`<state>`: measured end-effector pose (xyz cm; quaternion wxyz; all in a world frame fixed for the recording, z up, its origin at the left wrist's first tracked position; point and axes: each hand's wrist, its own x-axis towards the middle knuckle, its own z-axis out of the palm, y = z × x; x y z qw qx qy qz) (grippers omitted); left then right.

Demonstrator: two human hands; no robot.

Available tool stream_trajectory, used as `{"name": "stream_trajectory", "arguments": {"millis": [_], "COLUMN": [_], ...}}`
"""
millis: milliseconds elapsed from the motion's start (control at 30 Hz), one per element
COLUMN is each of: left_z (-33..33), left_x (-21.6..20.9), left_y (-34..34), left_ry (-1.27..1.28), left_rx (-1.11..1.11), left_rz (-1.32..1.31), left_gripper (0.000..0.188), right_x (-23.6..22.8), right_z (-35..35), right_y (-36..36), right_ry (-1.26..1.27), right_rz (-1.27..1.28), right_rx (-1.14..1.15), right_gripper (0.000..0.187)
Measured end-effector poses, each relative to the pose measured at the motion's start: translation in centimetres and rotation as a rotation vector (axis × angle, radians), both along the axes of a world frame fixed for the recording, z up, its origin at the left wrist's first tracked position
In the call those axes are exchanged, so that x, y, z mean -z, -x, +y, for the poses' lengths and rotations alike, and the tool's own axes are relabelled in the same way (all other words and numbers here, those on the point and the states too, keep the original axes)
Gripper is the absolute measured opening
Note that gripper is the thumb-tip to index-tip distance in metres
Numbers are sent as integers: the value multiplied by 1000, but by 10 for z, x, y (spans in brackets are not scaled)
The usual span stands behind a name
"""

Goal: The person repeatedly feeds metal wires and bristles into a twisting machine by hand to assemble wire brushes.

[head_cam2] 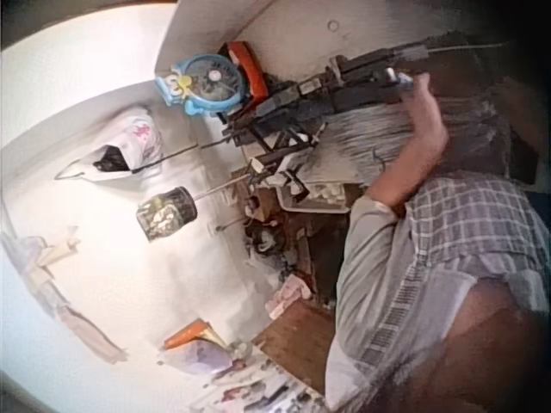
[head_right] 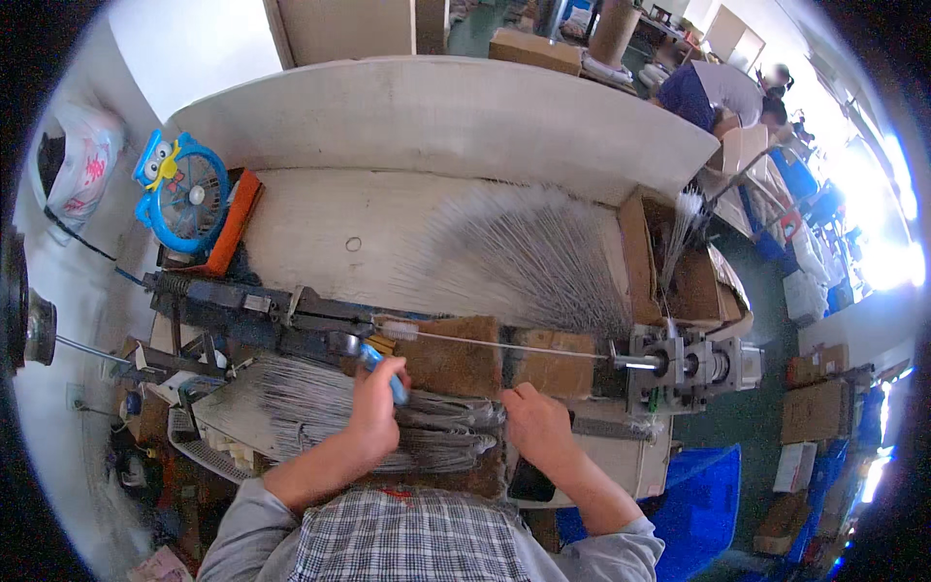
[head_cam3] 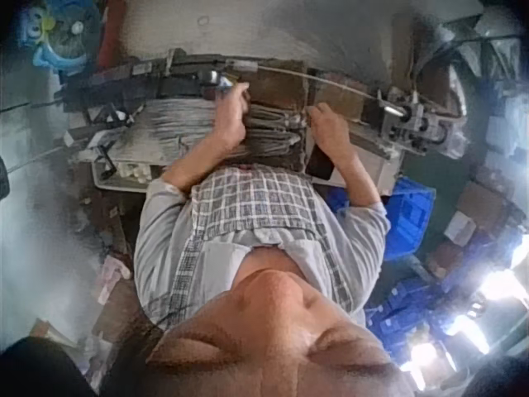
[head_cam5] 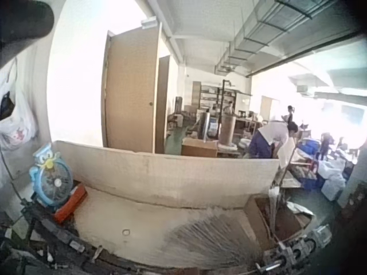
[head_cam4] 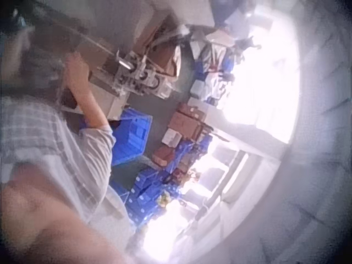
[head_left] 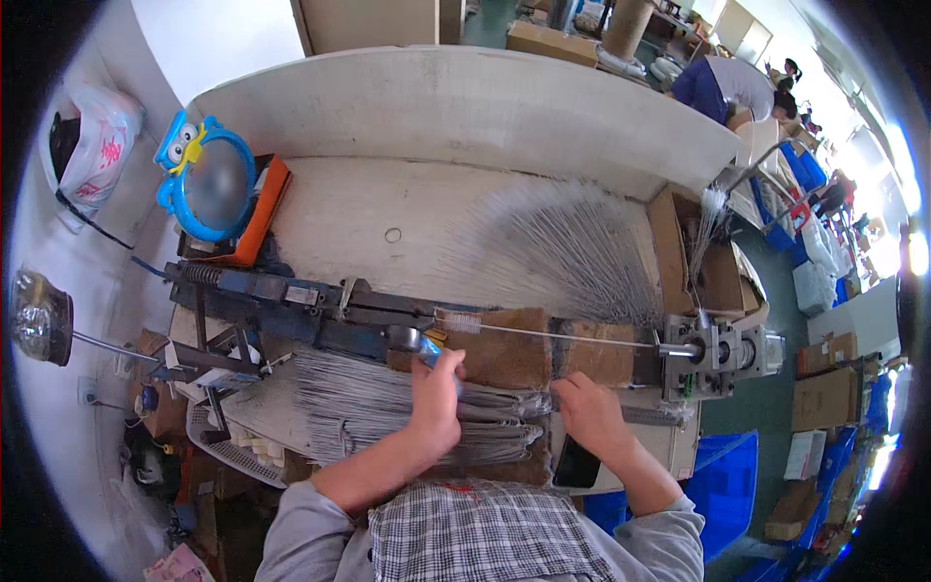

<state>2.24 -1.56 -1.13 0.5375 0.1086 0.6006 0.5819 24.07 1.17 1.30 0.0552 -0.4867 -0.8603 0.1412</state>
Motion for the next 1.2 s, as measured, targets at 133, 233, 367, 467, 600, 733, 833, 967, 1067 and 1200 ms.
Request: {"name": "stream_trajectory", "arguments": {"millis": [133, 233, 367, 467, 600, 733, 833, 967, 1067, 1200], "left_z": [3, -6, -35, -45, -10, 41, 64, 97, 117, 72], "left_x": [-98, -97, -90, -42, -25, 14, 25, 7, -18, -28], "left_y": [27, 75, 85, 74, 37, -7, -10, -2, 6, 8], "left_ry": [80, -42, -214, -290, -464, -484, -451, -508, -442, -749], "left_rx": [4, 342, 238, 207, 617, 696, 752, 673, 456, 464], "left_rz": [-1134, -1142, -909, -400, 203, 1326, 1652, 1772, 1875, 1407], "left_gripper": [13, 31, 55, 46, 29, 19, 23, 26, 29, 24], "right_x": [-6, -22, -86, -117, -109, -75, -57, -68, -87, -91], "right_z": [-2, 6, 42, 57, 69, 90, 103, 96, 91, 103], "right_y": [5, 0, -52, -102, -89, -58, -73, -96, -91, -58], "right_ry": [-33, -9, -416, -559, -371, -263, -213, 1, 92, 50], "right_rz": [18, -41, -29, -80, 204, 256, 229, 38, 9, 90], "right_rx": [-8, -42, -39, 51, 354, 134, 140, 116, 73, -97], "right_gripper": [11, 14, 19, 21, 17, 14, 15, 17, 19, 19]}}
